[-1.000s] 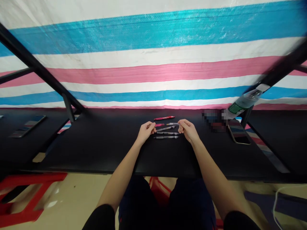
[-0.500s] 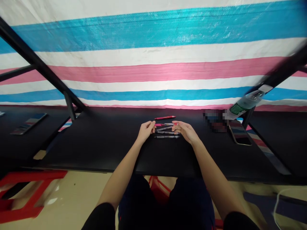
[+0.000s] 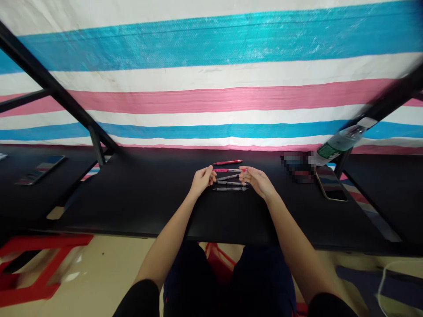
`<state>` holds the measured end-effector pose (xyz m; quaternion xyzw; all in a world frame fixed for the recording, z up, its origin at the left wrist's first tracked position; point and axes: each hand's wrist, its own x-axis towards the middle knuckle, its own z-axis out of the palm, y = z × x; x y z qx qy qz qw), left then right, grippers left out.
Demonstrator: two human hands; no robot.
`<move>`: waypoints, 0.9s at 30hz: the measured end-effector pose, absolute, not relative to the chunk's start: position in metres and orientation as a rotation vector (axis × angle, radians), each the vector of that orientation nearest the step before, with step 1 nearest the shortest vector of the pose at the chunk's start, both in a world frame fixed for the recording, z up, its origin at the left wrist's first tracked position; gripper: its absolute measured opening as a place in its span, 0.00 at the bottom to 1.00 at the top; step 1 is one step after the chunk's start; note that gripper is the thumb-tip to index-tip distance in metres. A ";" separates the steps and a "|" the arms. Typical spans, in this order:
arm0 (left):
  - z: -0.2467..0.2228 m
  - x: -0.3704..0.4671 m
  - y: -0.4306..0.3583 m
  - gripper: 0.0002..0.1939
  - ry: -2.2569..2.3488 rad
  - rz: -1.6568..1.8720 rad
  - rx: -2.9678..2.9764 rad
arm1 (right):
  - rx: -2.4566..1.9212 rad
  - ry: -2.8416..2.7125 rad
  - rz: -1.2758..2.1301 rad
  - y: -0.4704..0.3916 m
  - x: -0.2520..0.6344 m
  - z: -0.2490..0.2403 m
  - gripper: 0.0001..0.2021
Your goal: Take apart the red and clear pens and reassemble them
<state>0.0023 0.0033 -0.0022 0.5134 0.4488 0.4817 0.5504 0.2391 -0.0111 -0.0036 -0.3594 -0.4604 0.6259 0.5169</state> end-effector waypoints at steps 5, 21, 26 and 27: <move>-0.002 0.000 0.002 0.25 1.088 1.092 1.350 | -0.850 -1.130 1.458 -0.011 0.239 -0.003 0.16; -0.005 0.002 0.003 0.28 1.127 1.019 1.358 | -0.847 -1.162 1.390 -0.010 0.238 -0.005 0.16; -0.004 0.002 0.003 0.29 1.116 0.998 1.338 | -0.820 -1.146 1.395 -0.010 0.239 -0.004 0.16; -0.004 0.003 0.003 0.30 1.115 0.999 1.327 | -0.814 -1.145 1.402 -0.010 0.239 -0.004 0.16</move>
